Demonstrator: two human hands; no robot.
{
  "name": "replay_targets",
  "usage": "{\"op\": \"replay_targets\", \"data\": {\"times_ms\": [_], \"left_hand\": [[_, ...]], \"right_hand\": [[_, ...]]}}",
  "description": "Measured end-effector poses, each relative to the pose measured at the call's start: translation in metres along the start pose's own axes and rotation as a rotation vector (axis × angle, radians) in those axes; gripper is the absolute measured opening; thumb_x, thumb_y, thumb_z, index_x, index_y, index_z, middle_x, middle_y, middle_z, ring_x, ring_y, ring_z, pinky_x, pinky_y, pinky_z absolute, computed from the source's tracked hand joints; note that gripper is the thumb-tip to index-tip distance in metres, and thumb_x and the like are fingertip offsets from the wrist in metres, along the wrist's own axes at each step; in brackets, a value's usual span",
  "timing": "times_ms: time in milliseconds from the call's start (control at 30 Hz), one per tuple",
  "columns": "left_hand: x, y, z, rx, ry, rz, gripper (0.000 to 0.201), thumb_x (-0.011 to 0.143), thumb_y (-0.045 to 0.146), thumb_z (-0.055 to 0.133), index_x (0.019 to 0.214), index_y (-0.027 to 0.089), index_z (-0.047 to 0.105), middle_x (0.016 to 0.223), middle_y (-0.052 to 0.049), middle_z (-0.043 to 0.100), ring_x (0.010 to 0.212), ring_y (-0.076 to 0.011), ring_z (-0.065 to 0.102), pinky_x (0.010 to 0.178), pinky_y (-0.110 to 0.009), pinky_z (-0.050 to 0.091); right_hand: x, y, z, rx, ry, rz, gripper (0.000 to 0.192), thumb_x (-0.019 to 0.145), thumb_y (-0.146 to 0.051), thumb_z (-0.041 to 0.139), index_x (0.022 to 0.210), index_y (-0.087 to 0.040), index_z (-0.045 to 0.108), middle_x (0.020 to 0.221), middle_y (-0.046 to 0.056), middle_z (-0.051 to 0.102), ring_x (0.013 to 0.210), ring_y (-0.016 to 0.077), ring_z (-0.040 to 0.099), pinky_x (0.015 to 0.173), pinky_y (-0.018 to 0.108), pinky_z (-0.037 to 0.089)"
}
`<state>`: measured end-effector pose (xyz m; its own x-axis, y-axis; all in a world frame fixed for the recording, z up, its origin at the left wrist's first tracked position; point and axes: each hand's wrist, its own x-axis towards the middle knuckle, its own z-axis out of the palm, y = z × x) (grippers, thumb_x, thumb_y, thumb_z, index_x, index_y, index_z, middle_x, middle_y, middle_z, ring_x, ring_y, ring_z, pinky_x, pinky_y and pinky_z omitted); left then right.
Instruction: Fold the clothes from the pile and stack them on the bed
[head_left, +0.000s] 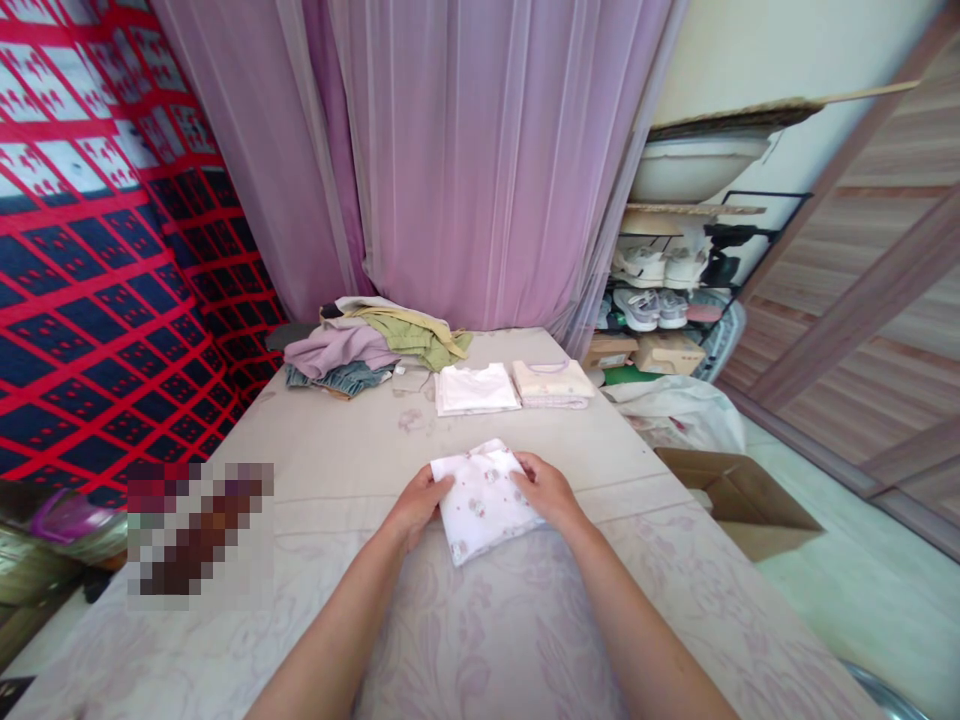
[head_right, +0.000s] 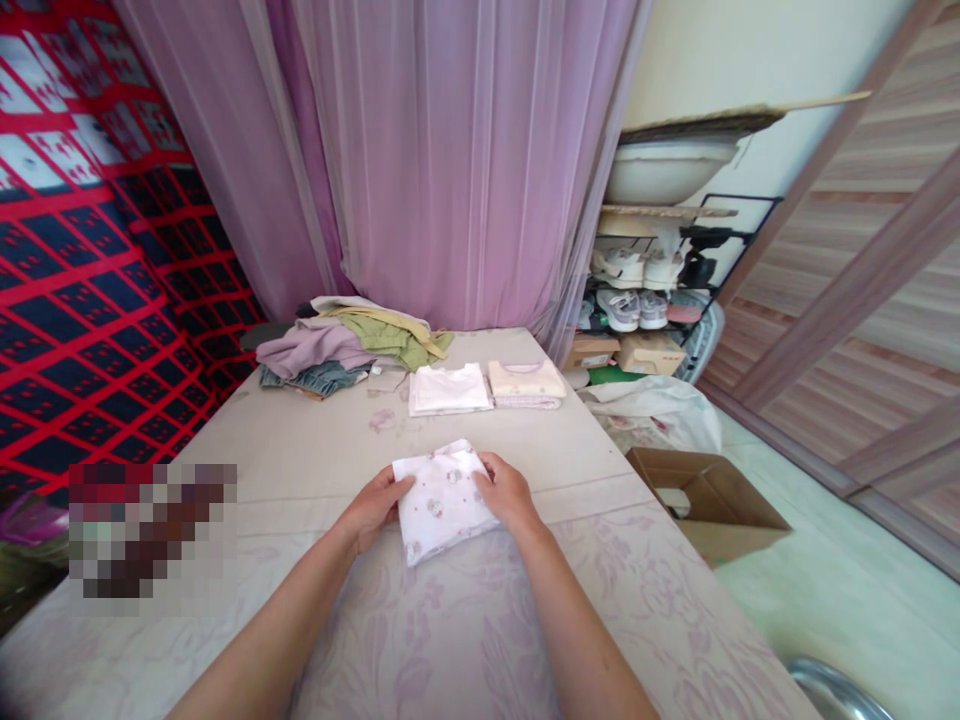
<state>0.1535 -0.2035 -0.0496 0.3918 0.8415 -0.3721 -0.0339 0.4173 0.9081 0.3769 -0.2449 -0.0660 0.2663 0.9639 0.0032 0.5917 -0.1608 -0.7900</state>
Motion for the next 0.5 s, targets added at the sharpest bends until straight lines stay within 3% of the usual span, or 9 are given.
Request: {"op": "replay_targets", "data": {"times_ms": [100,200,333,500], "left_hand": [[-0.002,0.001,-0.001,-0.022,-0.012,0.007,0.046,0.070,0.038,0.074,0.108,0.018,0.057,0.104,-0.007,0.070,0.087,-0.0191,0.066,0.071,-0.029,0.053],[-0.004,0.005,0.001,-0.022,0.004,-0.005,0.041,0.073,0.035,0.071,0.108,0.018,0.059,0.103,-0.007,0.070,0.085,-0.0188,0.066,0.069,-0.028,0.053],[-0.005,0.009,0.005,-0.032,0.037,-0.053,0.031,0.078,0.029,0.066,0.105,0.016,0.060,0.100,-0.009,0.071,0.082,-0.0193,0.067,0.066,-0.029,0.054],[-0.006,0.009,0.005,-0.055,0.087,-0.075,0.023,0.079,0.023,0.065,0.100,0.016,0.061,0.097,-0.009,0.072,0.079,-0.0185,0.067,0.065,-0.028,0.054]], "right_hand": [[-0.001,-0.009,-0.003,-0.146,0.114,-0.017,0.021,0.079,-0.030,0.049,0.090,-0.020,0.064,0.091,0.004,0.068,0.082,0.0175,0.062,0.076,0.028,0.046],[0.003,-0.022,-0.008,-0.161,0.166,-0.069,0.019,0.080,-0.030,0.048,0.086,-0.020,0.063,0.088,0.004,0.066,0.081,0.0165,0.061,0.072,0.026,0.044],[0.015,-0.035,-0.011,-0.150,0.124,-0.093,0.023,0.085,-0.034,0.044,0.093,-0.022,0.062,0.077,-0.001,0.065,0.070,0.0147,0.058,0.065,0.024,0.041],[0.029,-0.034,0.000,-0.254,0.028,0.059,0.022,0.081,-0.026,0.050,0.097,-0.022,0.065,0.092,0.004,0.069,0.085,0.0173,0.060,0.073,0.025,0.041]]}}
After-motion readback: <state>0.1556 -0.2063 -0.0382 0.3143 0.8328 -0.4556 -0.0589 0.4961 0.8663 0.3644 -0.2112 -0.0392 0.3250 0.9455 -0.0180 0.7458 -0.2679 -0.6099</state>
